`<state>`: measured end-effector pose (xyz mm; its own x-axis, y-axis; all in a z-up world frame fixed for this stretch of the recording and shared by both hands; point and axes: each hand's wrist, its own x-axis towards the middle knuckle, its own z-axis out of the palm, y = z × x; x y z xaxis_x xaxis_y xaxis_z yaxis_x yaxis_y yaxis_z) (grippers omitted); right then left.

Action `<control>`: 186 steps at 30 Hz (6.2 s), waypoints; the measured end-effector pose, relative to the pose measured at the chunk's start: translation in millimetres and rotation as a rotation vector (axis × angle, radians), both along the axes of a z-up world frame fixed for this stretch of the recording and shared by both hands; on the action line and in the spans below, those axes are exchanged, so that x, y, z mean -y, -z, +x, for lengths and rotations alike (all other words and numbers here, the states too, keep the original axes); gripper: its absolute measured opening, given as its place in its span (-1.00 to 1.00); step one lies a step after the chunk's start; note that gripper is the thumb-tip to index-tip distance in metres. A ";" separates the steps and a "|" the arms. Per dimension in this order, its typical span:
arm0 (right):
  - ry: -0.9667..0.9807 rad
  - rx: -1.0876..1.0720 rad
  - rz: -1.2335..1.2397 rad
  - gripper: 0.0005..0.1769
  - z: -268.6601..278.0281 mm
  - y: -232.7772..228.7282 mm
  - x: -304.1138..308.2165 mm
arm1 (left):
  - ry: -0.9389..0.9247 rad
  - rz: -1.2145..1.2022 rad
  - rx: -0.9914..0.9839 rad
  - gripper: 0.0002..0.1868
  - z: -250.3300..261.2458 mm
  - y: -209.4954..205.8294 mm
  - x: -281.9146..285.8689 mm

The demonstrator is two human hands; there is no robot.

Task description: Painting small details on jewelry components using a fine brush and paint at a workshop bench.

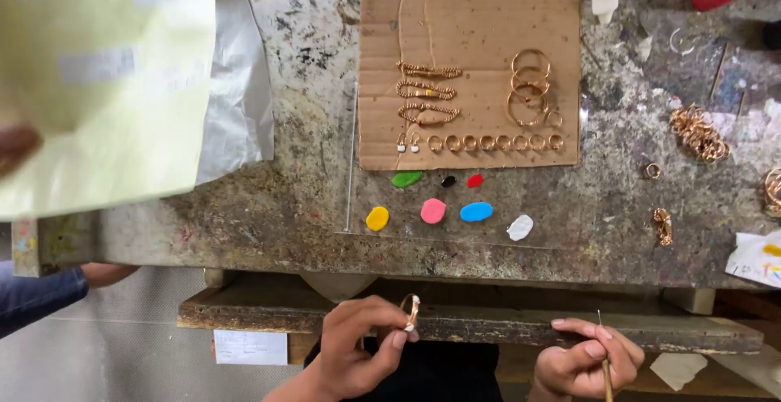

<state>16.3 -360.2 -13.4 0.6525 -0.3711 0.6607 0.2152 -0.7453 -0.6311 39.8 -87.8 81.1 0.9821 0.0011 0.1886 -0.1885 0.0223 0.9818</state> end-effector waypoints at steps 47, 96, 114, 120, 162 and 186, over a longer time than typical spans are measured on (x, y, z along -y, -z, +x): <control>-0.696 -0.318 0.346 -0.60 10.5 -43.0 -91.3 | 0.149 0.024 0.061 -0.87 -7.3 35.2 -7.6; -0.311 -0.159 -0.059 -0.90 92.5 -63.5 -30.8 | -0.254 0.017 -0.561 -0.90 -70.5 51.3 14.6; -1.176 -0.455 0.452 -0.89 25.1 -61.9 -91.0 | -0.148 0.028 -0.245 -0.89 -61.8 58.0 1.8; -0.977 -0.465 0.252 -0.92 17.8 -55.9 -103.1 | -0.135 0.039 -0.242 -0.91 -63.6 62.2 1.4; -0.886 -0.467 0.221 -0.92 11.9 -50.5 -110.7 | -0.093 0.068 -0.212 -0.86 -68.7 71.7 -3.8; -0.864 -0.453 0.212 -0.92 11.6 -50.9 -114.9 | -0.094 0.015 -0.212 -0.86 -64.8 67.6 -4.9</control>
